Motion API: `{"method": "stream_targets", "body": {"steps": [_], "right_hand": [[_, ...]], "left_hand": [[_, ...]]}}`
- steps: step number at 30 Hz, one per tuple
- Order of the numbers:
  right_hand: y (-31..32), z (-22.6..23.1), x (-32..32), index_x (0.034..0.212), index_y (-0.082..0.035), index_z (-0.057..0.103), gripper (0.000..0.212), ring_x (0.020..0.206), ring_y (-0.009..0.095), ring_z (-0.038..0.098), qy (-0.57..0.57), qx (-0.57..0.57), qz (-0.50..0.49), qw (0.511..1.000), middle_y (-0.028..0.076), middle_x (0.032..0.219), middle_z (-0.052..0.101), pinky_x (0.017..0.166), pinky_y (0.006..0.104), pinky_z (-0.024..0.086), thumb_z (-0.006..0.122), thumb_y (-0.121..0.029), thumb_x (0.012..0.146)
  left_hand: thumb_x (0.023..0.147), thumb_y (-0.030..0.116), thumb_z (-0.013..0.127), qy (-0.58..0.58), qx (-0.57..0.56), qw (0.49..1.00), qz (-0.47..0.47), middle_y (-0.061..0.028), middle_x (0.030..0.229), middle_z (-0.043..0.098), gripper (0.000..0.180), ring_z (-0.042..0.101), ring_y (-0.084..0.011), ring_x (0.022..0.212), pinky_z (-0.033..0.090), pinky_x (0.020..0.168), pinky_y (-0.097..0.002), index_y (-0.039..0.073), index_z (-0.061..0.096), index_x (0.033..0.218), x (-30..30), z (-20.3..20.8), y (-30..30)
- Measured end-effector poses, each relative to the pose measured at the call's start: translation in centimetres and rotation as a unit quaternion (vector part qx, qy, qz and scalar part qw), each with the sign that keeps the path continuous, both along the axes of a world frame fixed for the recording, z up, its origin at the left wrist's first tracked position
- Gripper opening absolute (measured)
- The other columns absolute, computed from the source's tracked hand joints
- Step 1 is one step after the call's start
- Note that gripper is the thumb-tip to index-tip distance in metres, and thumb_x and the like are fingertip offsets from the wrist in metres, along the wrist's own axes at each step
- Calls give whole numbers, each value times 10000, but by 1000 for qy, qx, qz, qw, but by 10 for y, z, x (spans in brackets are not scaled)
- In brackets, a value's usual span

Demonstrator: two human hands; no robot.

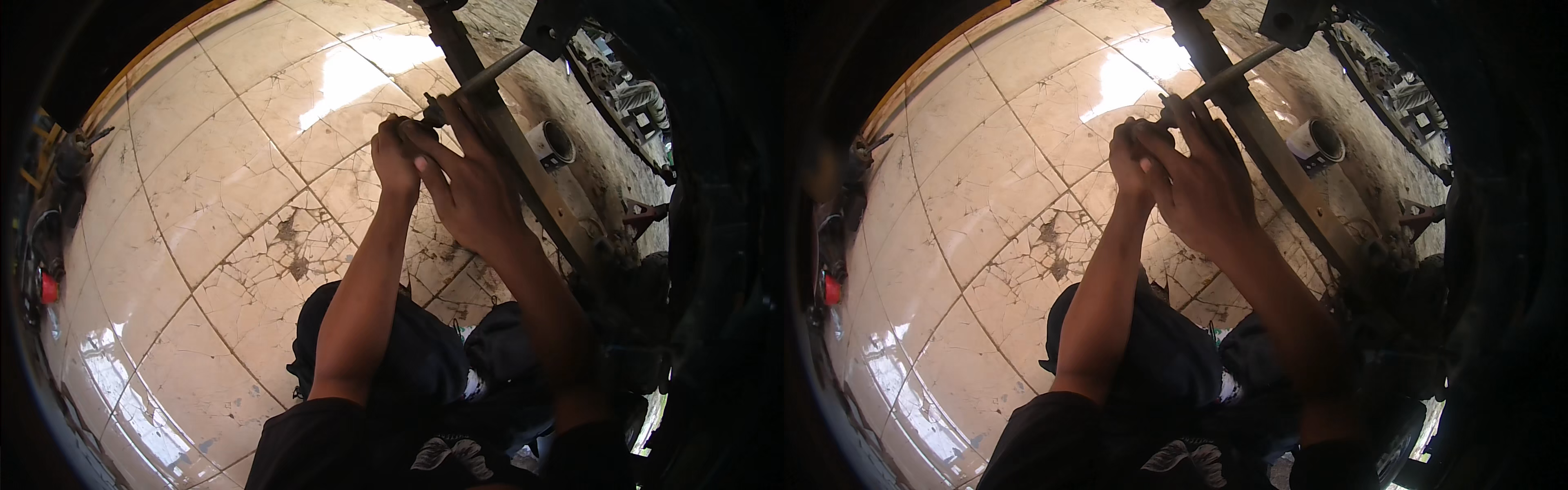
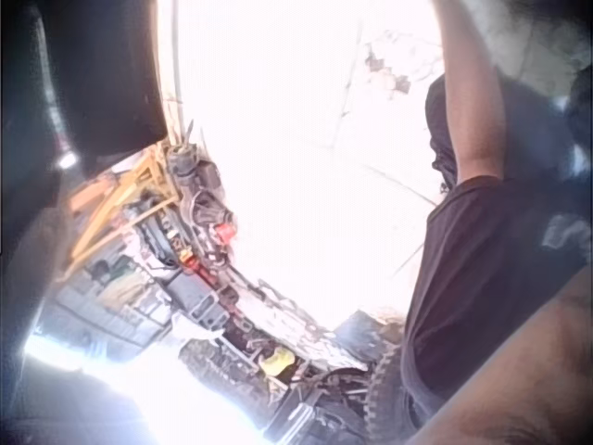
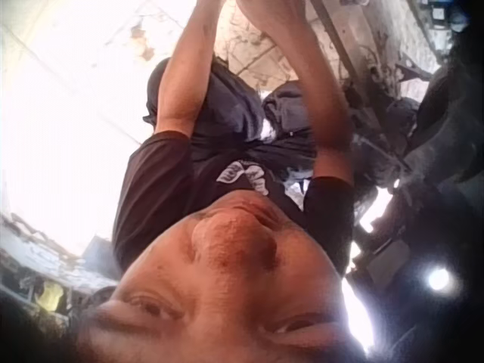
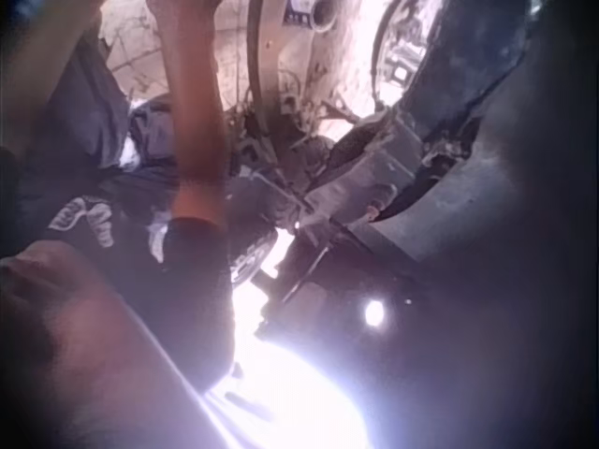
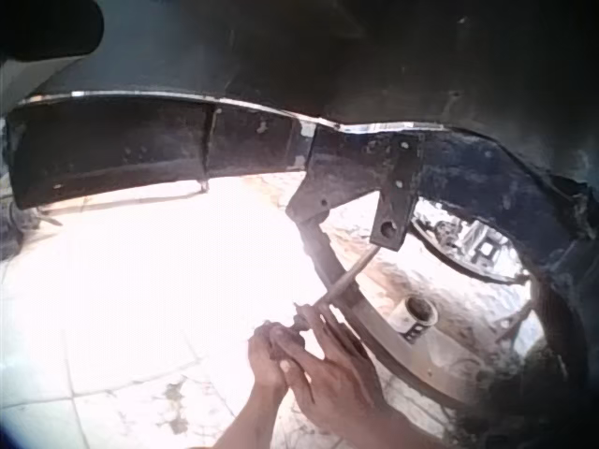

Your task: The person scrubs a metal undercarriage beam with a wire brush, then wipes the surface with a cloth. They continue scrubbing and wiping the same area repeatedly.

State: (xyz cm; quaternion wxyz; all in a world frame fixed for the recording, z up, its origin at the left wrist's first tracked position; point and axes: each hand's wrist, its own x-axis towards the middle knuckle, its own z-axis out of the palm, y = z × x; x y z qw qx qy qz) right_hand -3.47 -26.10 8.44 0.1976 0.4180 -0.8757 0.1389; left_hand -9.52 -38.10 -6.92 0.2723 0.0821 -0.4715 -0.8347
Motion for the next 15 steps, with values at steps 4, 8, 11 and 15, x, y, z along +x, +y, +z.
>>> {"method": "stream_targets", "body": {"steps": [4,8,11,15], "right_hand": [[11,6,-5,1357,-159,726,372,1415,427,499,9,2,6,1000,232,1541,493,1186,527,385,596,-310,1043],[-1,3,-18,1339,-204,745,359,1382,409,521,-29,-36,30,999,208,1516,502,1171,520,396,620,-351,1037],[10,2,-11,1313,-214,757,349,1362,404,531,9,-31,21,999,199,1530,488,1157,526,406,642,-376,1026],[3,3,-9,1305,-196,756,361,1367,407,524,25,-31,6,999,206,1546,470,1149,533,414,651,-397,1025]], "left_hand": [[1020,191,505,-58,-108,988,93,-174,927,740,297,690,-250,863,550,863,-359,-48,679,1049,1,9,12],[1041,202,464,22,156,986,-46,-163,952,748,321,694,-229,867,562,829,-354,-53,658,1057,3,15,4],[1037,202,485,-20,35,999,3,-166,946,747,305,710,-245,884,571,806,-370,-51,651,1079,1,13,2],[1032,205,514,-43,-35,996,64,-172,953,753,286,724,-265,878,575,789,-383,-42,645,1094,-4,4,6]]}}
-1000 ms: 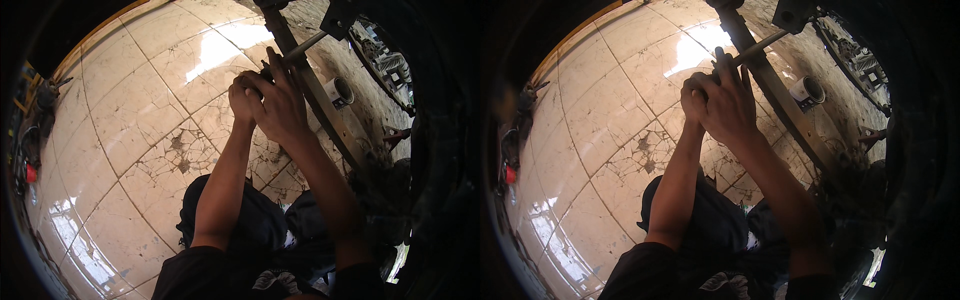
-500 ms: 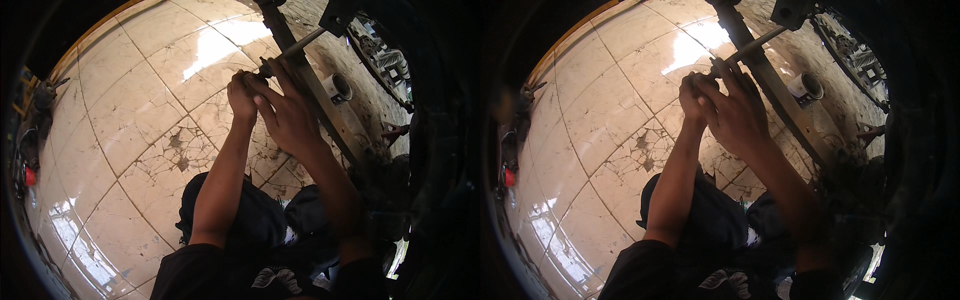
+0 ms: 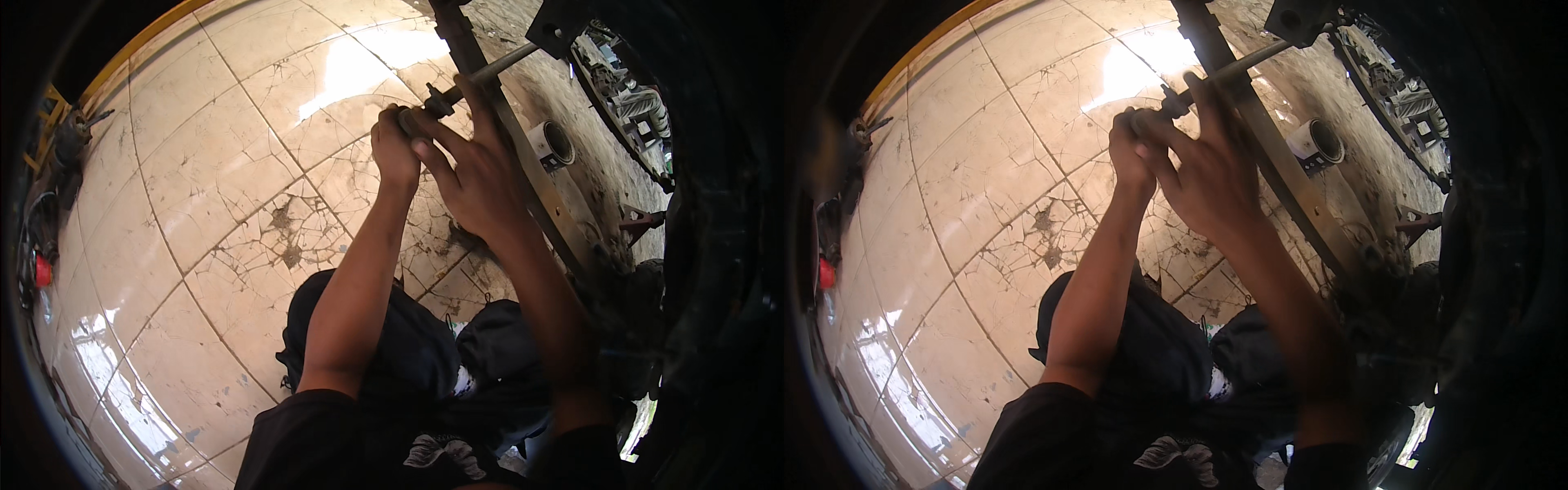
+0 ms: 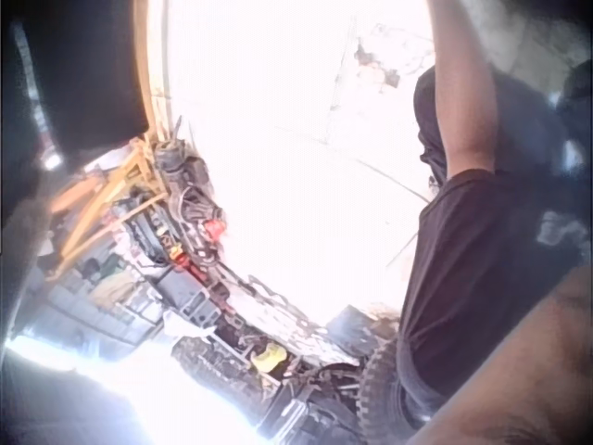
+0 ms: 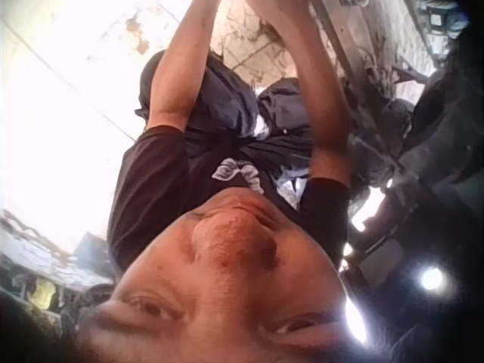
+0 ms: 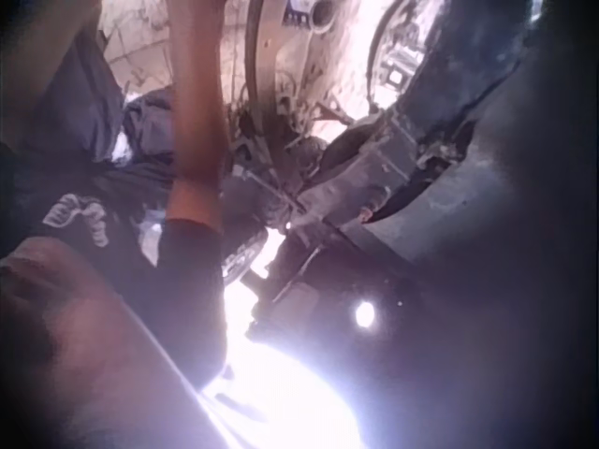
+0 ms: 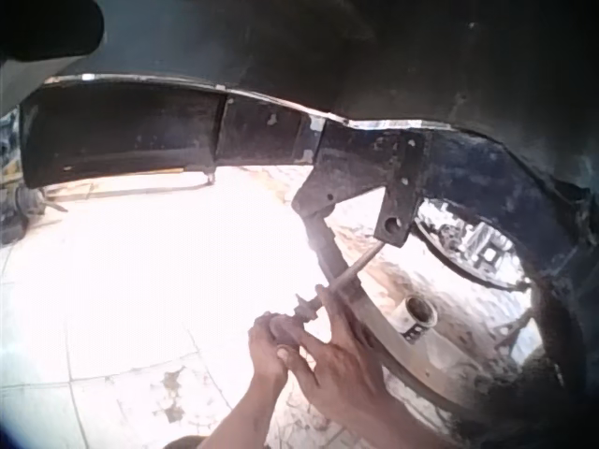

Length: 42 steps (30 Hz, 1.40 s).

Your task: The person scrubs a metal undercarriage beam with a wire brush, then wipes the surface with a cloth. They continue scrubbing and wiping the same area repeatedly.

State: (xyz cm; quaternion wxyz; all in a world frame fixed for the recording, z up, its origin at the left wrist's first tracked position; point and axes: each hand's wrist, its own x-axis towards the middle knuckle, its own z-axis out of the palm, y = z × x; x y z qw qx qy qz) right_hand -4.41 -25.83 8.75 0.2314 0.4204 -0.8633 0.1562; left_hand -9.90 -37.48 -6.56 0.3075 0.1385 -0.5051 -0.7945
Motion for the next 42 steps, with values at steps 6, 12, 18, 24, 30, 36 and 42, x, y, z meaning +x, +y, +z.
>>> {"method": "stream_targets", "body": {"steps": [6,12,18,24,30,36,42], "right_hand": [[-1,1,6,1343,-160,735,405,1381,401,504,-40,-3,34,999,216,1565,441,1162,509,407,547,-407,1082],[-9,-6,-6,1353,-180,735,426,1387,400,506,-31,3,-16,999,219,1572,440,1176,511,385,462,-402,1112],[-1,-6,6,1399,-191,702,414,1383,406,519,-44,19,-11,999,218,1596,424,1184,543,379,490,-385,1101],[-18,-14,-12,1408,-218,698,407,1421,410,496,10,18,-35,999,228,1633,385,1219,596,327,483,-384,1106],[-5,-13,9,1415,-187,687,418,1476,436,440,-52,26,-34,998,242,1656,362,1231,625,296,489,-387,1106],[-9,-20,5,1450,-162,654,451,1500,467,397,-27,-12,-76,997,261,1653,362,1234,627,290,489,-402,1106],[-16,-39,7,1522,-109,561,553,1542,541,270,-136,-105,-52,984,308,1674,285,1258,604,260,479,-465,1107]], "left_hand": [[1004,228,540,109,161,977,-89,-181,867,756,289,720,-271,740,570,700,-387,-38,643,962,5,4,-5],[1022,234,467,27,141,990,-11,-163,869,761,361,697,-251,710,560,679,-377,-37,671,897,13,30,8],[1005,190,498,15,29,999,-7,-184,925,759,313,707,-247,812,561,771,-382,-54,684,940,12,19,-3],[1035,221,436,-24,61,998,5,-150,873,723,383,666,-227,803,536,768,-382,-52,681,924,26,49,8],[1037,219,426,27,62,998,0,-154,874,726,388,644,-207,773,524,740,-379,-47,682,917,19,35,0],[1028,260,448,-56,-20,998,32,-179,859,729,417,667,-239,781,535,744,-397,-69,695,956,30,57,8],[1039,272,454,-112,-160,979,59,-189,875,705,414,668,-261,821,533,791,-398,-57,691,957,30,49,4]]}}
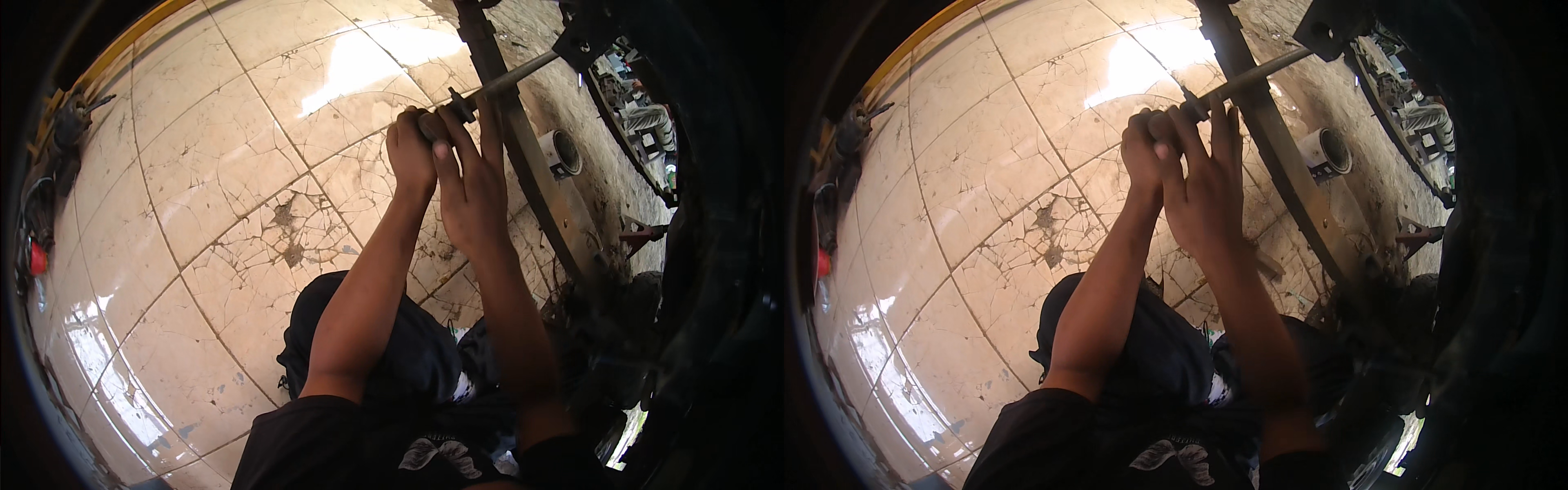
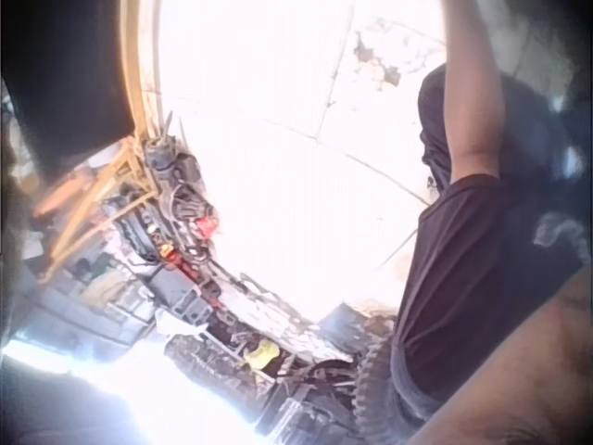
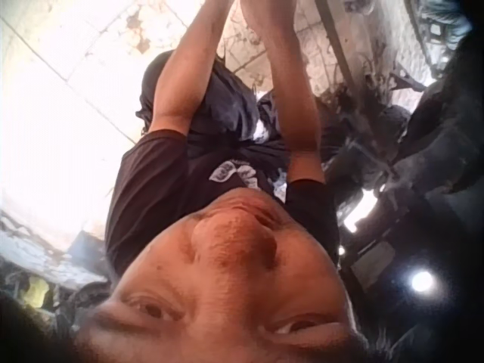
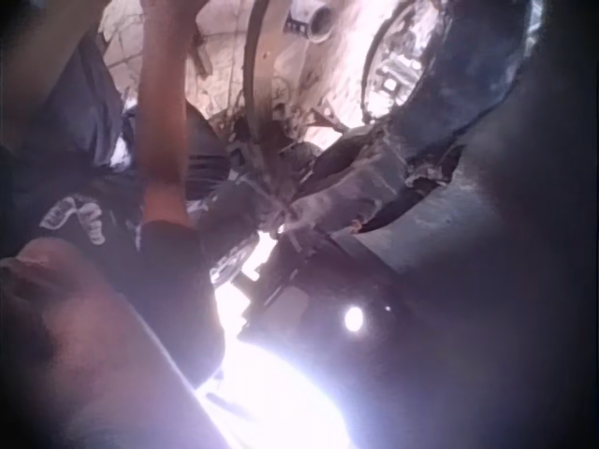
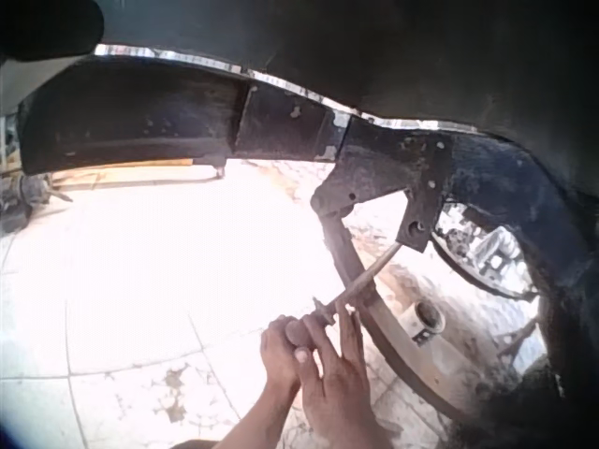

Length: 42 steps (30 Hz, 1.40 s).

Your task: The person scrubs a metal undercarriage beam with a wire brush, then wipes the surface with a cloth. They continue scrubbing and wiping the same area repeatedly.

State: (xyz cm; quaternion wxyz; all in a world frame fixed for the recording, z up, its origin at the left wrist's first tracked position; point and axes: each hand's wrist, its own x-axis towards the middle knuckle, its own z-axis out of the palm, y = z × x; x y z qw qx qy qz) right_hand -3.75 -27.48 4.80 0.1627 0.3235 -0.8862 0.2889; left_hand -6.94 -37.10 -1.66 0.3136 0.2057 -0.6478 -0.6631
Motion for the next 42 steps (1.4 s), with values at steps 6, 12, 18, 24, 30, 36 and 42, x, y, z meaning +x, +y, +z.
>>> {"method": "stream_targets", "body": {"steps": [6,12,18,24,30,36,42], "right_hand": [[-11,2,-7,1571,-94,487,676,1569,560,178,-118,-96,7,988,331,1701,207,1265,611,233,394,-573,1103],[-5,-1,12,1563,-113,498,696,1568,565,173,-84,-55,6,995,327,1703,197,1264,614,230,332,-607,1103],[-9,2,-16,1535,-108,544,696,1559,566,195,-59,-44,16,997,335,1680,254,1262,615,228,282,-599,1117],[7,-12,14,1525,-64,553,665,1571,554,181,-79,-53,0,995,339,1686,243,1273,599,210,327,-549,1130],[-6,-1,-3,1529,-45,541,618,1569,522,237,-107,-112,35,987,372,1665,251,1243,558,315,428,-495,1119],[-3,-23,-1,1444,-44,636,410,1249,371,672,44,-121,2,992,257,1481,558,971,414,582,633,-195,1063],[30,-45,20,1436,-41,640,379,1040,170,698,-194,-332,-70,920,127,1288,702,802,298,583,644,-119,1066]], "left_hand": [[1044,230,470,72,110,991,-9,-183,914,681,355,646,-270,853,518,800,-413,-28,670,903,-4,0,7],[1065,238,438,50,32,998,4,-144,907,676,385,620,-226,824,499,771,-408,-19,674,902,-8,-11,2],[1066,242,430,105,215,971,-28,-145,930,678,388,619,-218,814,503,766,-379,-21,676,921,-11,-9,7],[1074,254,432,17,-14,999,33,-158,979,690,372,639,-260,860,531,838,-390,-27,674,1045,-7,-11,5],[1039,240,511,30,126,991,-24,-183,1051,718,320,678,-317,990,543,908,-428,-14,681,1134,2,2,0],[936,201,687,23,87,996,-13,-201,1099,730,292,710,-355,1013,567,892,-427,2,680,1150,-10,-15,-5],[951,164,705,-43,0,998,-55,-138,912,732,178,686,-291,802,562,701,-396,20,682,1053,-11,-21,-11]]}}
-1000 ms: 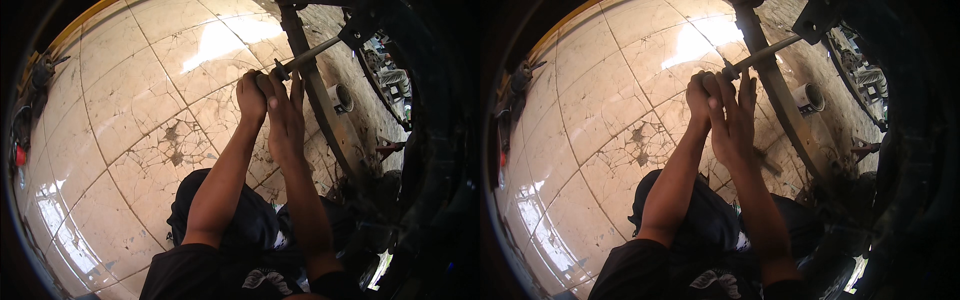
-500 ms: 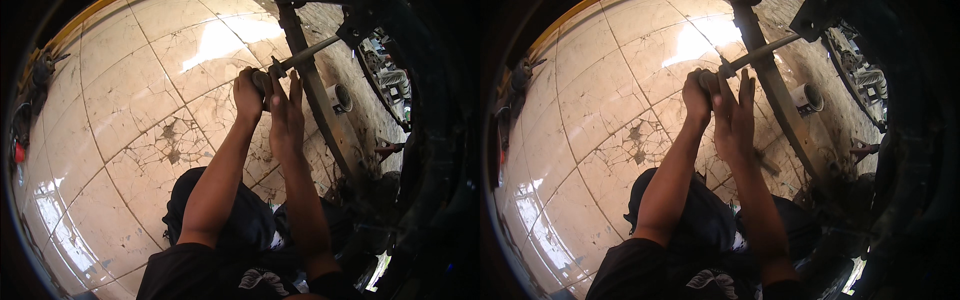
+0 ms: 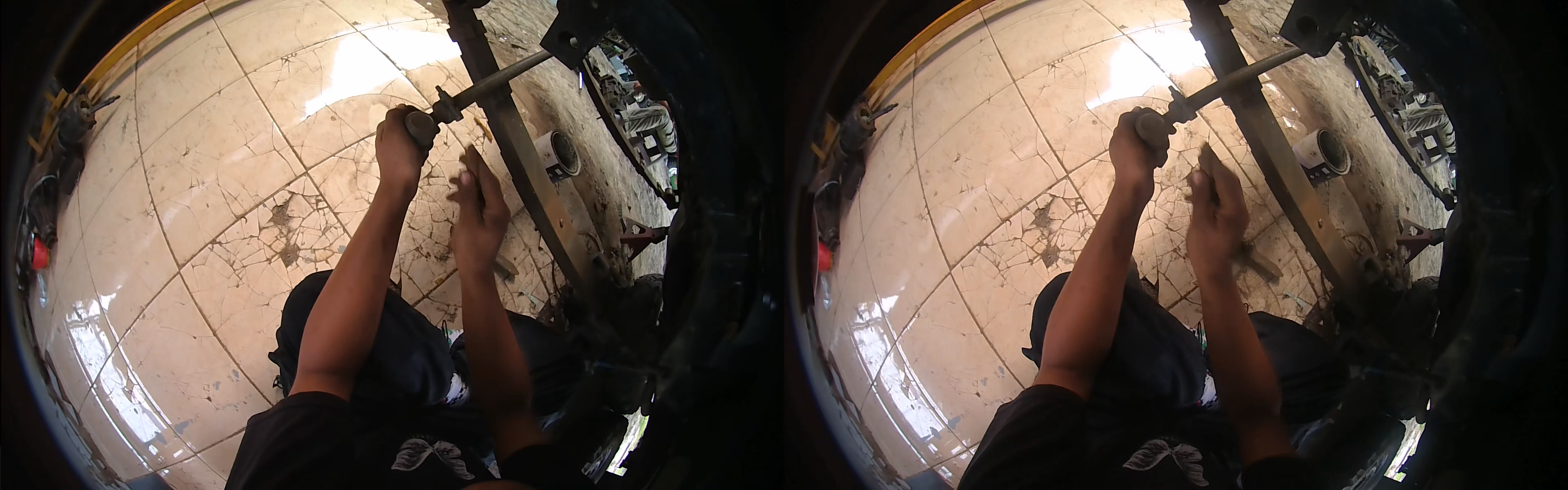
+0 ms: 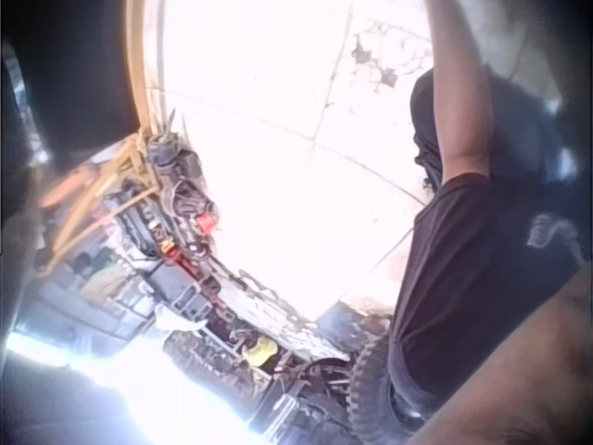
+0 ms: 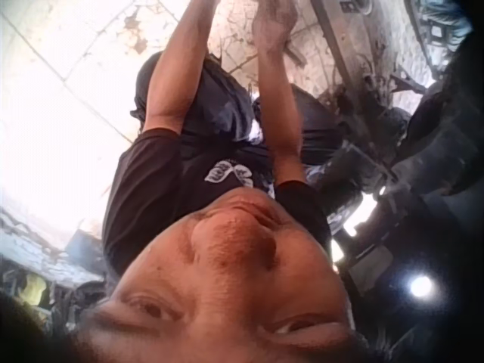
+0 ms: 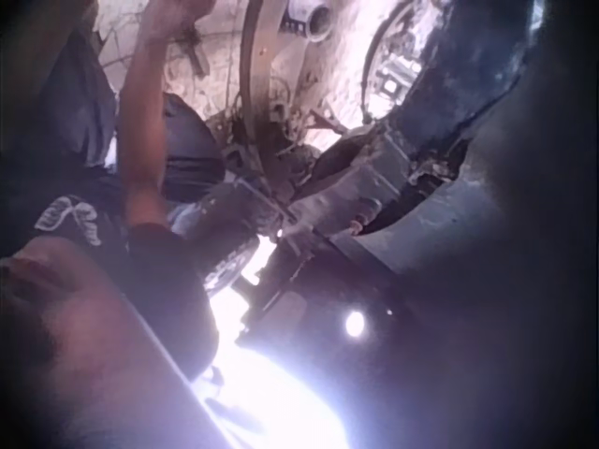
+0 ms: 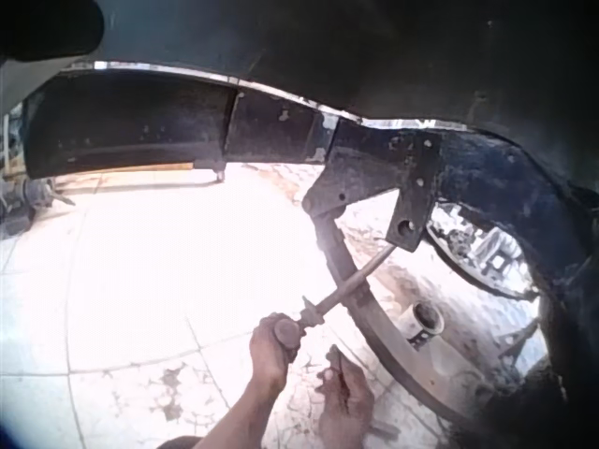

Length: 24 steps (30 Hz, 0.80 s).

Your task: The person scrubs a metal undercarriage beam with a wire brush, then wipes the surface with a cloth. They continue scrubbing and wiping the same area repeatedly.

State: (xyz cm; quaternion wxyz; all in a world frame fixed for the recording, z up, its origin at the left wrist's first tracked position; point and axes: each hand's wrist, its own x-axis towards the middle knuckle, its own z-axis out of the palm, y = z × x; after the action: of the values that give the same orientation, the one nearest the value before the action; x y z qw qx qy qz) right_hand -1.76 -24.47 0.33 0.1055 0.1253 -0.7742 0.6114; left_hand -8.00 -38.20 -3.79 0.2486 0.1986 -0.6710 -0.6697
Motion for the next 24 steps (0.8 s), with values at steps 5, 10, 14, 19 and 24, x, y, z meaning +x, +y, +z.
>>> {"method": "stream_targets", "body": {"steps": [5,10,14,19,24], "right_hand": [[69,-34,49,1494,-66,586,465,1062,140,647,-163,-122,-63,977,97,1281,682,838,290,557,685,-91,1040],[143,-64,52,1522,-85,550,555,1077,153,653,-194,-48,-41,979,115,1305,674,842,291,550,731,-65,998],[188,-131,46,1553,-106,485,641,921,131,627,-262,-112,-65,956,53,1173,649,754,293,532,767,-88,978],[142,-118,55,1501,-72,527,599,909,136,659,-274,-150,6,950,140,1335,673,703,267,510,776,-88,956],[127,-135,63,1416,-34,582,437,814,104,602,-355,-227,100,902,53,1089,687,684,261,486,703,-170,1019]], "left_hand": [[1115,450,380,138,304,942,-13,-67,764,663,529,596,-149,650,462,544,-301,33,689,1012,4,20,11],[1080,506,423,159,340,925,57,-43,853,645,481,547,-148,638,354,441,-298,97,669,1020,10,21,2],[970,302,584,197,364,885,214,-2,871,606,200,539,-146,825,394,845,-340,121,664,996,14,-5,12],[934,240,577,-117,398,903,111,-1,822,606,167,516,-140,728,400,682,-337,125,683,993,95,-34,72],[963,418,682,-258,-90,916,-295,-170,1117,731,461,691,-276,1053,534,912,-426,16,692,1190,104,-39,107]]}}
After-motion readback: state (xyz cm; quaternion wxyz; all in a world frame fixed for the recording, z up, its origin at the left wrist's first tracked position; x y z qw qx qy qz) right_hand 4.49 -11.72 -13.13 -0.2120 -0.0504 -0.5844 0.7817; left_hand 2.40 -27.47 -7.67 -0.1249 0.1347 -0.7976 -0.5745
